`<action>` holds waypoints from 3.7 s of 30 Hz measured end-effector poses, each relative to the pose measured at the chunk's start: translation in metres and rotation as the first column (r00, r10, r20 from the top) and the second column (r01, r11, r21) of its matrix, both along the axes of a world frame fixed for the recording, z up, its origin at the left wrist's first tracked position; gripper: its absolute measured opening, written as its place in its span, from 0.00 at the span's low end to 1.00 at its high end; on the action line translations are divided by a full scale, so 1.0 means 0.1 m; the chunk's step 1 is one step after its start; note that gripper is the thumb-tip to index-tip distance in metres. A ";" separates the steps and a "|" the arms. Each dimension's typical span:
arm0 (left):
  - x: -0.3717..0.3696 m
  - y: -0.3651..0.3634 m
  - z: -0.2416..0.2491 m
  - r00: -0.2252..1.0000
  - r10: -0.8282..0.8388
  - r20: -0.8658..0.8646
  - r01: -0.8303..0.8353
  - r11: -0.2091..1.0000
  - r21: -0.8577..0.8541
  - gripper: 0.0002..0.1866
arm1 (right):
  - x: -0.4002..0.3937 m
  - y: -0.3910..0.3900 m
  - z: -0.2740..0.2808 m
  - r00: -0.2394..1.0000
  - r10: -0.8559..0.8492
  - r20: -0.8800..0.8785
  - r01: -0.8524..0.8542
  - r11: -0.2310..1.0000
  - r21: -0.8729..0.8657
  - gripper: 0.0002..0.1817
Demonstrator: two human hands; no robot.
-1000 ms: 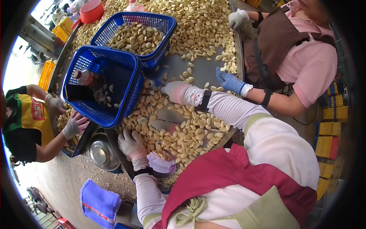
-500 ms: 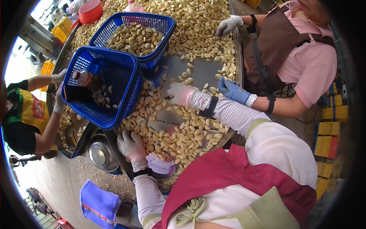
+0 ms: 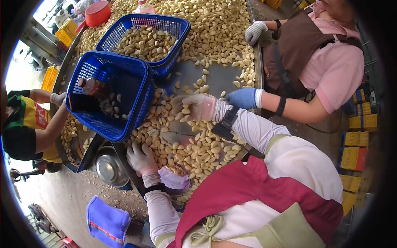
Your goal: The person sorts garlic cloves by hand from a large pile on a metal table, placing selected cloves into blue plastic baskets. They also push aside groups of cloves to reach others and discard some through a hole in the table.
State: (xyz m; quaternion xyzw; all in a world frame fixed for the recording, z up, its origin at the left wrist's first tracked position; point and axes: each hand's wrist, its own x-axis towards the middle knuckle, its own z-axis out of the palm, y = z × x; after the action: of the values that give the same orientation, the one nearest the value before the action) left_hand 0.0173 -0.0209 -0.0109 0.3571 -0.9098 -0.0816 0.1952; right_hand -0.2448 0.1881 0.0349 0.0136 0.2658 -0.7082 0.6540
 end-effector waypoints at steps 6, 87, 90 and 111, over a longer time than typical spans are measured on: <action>0.00 0.00 -0.01 1.000 0.001 0.002 -0.001 1.000 -0.011 0.20 | 0.12 -0.23 -0.04 0.988 -0.021 -0.152 0.025 0.999 0.027 0.26; 0.02 0.12 0.16 0.929 -0.288 0.230 0.295 0.956 0.006 0.33 | 0.46 0.99 0.29 -0.743 0.545 -0.389 -0.030 0.554 0.832 0.13; 0.03 0.12 0.16 0.930 -0.285 0.233 0.296 0.955 -0.012 0.34 | 0.44 0.91 0.29 -0.760 0.573 -0.307 -0.028 0.443 0.896 0.12; 0.02 0.15 0.17 0.946 -0.269 0.183 0.269 0.963 0.023 0.33 | -0.36 -0.37 1.33 -0.605 0.046 -0.795 0.332 0.922 -0.200 0.09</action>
State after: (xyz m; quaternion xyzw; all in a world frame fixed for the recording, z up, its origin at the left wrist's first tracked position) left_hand 0.0190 -0.0064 0.0056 0.2357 -0.9641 -0.0732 0.0976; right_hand -0.2803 0.1509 0.1675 -0.5034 0.7640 -0.3974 -0.0710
